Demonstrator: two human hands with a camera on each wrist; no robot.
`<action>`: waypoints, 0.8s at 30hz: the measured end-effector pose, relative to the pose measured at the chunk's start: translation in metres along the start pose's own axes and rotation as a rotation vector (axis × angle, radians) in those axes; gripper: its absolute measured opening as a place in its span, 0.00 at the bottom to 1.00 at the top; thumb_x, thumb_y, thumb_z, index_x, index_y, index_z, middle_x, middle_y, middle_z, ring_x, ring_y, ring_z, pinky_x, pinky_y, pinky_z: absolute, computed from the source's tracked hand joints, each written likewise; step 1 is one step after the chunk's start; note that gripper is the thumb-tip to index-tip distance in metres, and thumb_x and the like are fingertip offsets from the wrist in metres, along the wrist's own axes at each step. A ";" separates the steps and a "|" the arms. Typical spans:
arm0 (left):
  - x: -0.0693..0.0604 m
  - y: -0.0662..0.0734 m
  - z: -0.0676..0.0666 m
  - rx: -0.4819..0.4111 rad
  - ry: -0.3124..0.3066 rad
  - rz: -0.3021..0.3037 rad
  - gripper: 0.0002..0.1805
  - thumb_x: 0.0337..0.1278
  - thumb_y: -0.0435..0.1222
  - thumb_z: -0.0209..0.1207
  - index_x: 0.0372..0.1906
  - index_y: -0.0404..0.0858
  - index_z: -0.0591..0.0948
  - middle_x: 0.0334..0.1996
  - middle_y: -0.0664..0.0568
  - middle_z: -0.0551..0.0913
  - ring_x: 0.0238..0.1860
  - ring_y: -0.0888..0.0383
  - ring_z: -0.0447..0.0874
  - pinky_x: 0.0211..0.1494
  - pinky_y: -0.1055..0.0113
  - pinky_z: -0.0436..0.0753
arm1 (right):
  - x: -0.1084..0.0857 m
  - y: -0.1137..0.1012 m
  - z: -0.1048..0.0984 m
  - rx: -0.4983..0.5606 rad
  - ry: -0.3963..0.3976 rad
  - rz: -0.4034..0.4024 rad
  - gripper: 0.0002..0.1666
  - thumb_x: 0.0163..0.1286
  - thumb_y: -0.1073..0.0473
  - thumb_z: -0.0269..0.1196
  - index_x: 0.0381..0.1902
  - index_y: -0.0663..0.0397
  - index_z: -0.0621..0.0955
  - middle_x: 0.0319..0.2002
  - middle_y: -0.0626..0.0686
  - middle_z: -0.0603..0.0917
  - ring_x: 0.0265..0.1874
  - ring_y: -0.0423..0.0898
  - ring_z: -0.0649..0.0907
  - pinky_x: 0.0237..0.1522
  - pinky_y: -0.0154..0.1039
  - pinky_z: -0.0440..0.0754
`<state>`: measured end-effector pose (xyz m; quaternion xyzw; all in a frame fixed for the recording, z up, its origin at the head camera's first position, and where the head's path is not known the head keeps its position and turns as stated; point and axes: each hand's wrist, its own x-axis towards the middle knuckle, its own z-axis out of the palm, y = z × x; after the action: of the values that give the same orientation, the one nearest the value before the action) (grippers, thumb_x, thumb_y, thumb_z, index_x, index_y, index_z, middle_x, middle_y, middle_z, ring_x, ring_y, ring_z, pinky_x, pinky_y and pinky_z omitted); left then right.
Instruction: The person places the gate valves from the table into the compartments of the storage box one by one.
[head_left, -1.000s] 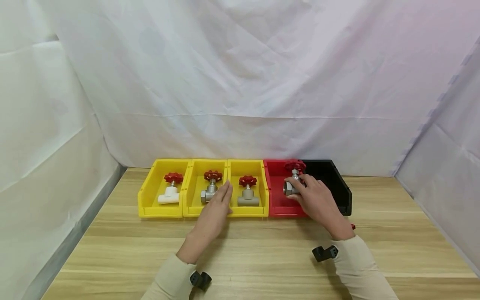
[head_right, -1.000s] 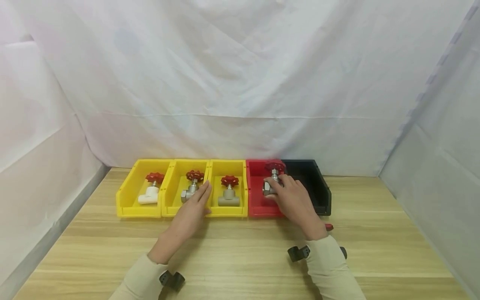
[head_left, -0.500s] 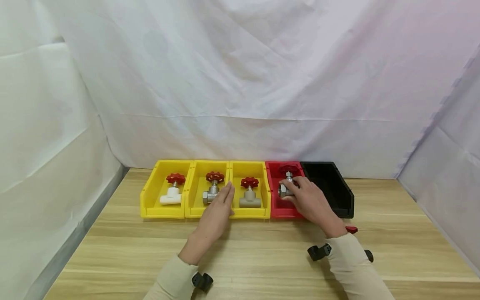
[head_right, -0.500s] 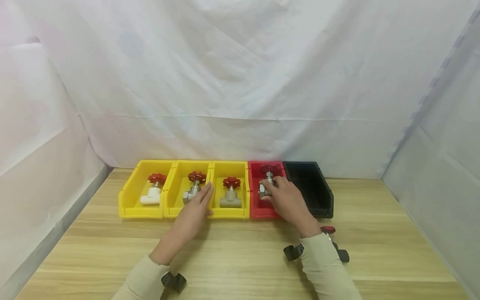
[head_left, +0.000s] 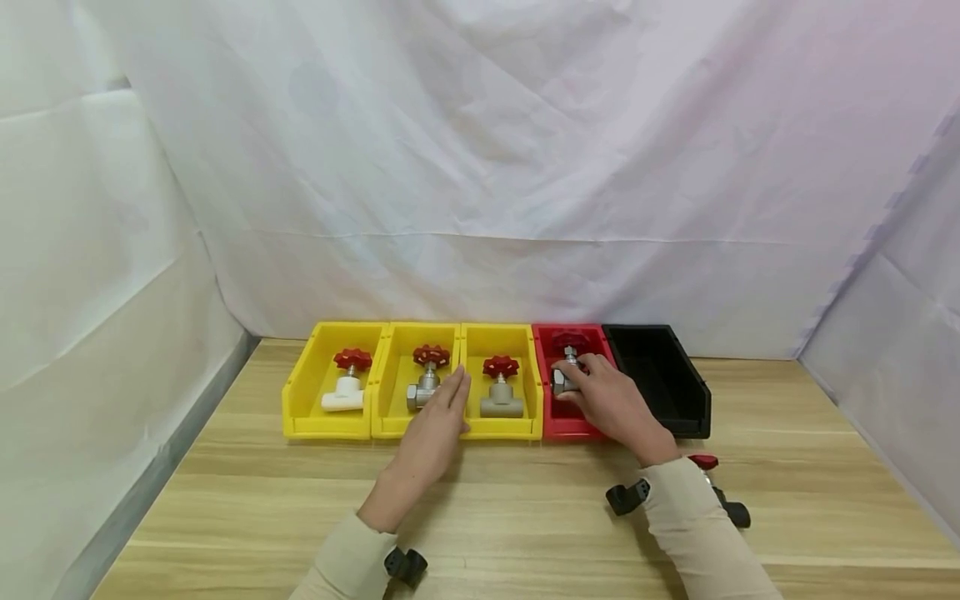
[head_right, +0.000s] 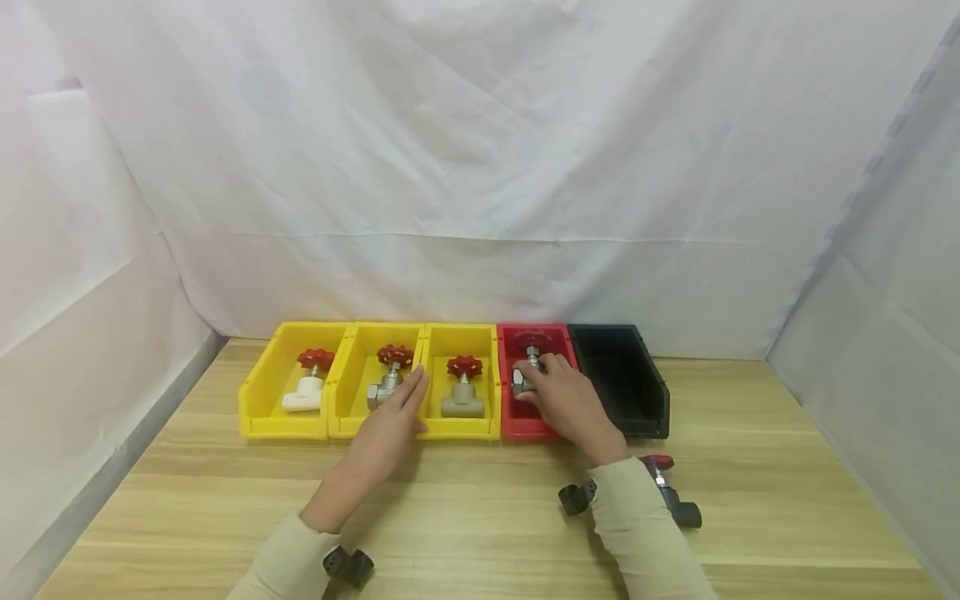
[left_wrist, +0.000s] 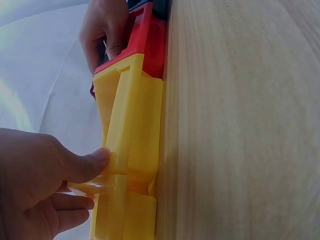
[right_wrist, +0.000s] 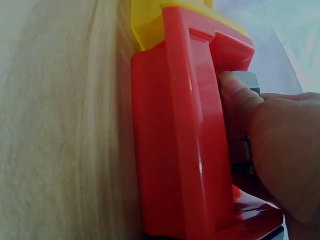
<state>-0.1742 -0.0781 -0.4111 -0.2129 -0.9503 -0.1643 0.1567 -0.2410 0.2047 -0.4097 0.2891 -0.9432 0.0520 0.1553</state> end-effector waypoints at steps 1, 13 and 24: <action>0.000 0.000 0.000 -0.001 -0.001 0.000 0.37 0.52 0.23 0.64 0.68 0.27 0.63 0.70 0.36 0.58 0.67 0.41 0.63 0.58 0.57 0.75 | 0.000 0.001 0.001 -0.002 -0.004 -0.004 0.29 0.62 0.47 0.67 0.59 0.45 0.76 0.38 0.55 0.72 0.32 0.48 0.71 0.33 0.39 0.81; 0.000 -0.001 0.002 0.008 0.010 0.011 0.37 0.52 0.24 0.65 0.68 0.27 0.64 0.70 0.36 0.59 0.66 0.40 0.64 0.55 0.58 0.77 | 0.001 0.003 0.007 -0.061 -0.042 -0.033 0.29 0.62 0.44 0.66 0.59 0.45 0.76 0.43 0.57 0.76 0.39 0.51 0.75 0.40 0.45 0.82; 0.002 0.001 0.004 0.012 0.014 0.032 0.36 0.52 0.24 0.65 0.67 0.27 0.64 0.70 0.36 0.59 0.66 0.40 0.64 0.55 0.58 0.78 | -0.001 0.004 0.007 -0.088 -0.087 0.002 0.29 0.62 0.42 0.65 0.59 0.46 0.77 0.42 0.56 0.77 0.37 0.50 0.74 0.40 0.44 0.80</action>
<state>-0.1760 -0.0754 -0.4137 -0.2259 -0.9467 -0.1576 0.1672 -0.2438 0.2076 -0.4163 0.2830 -0.9507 -0.0018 0.1266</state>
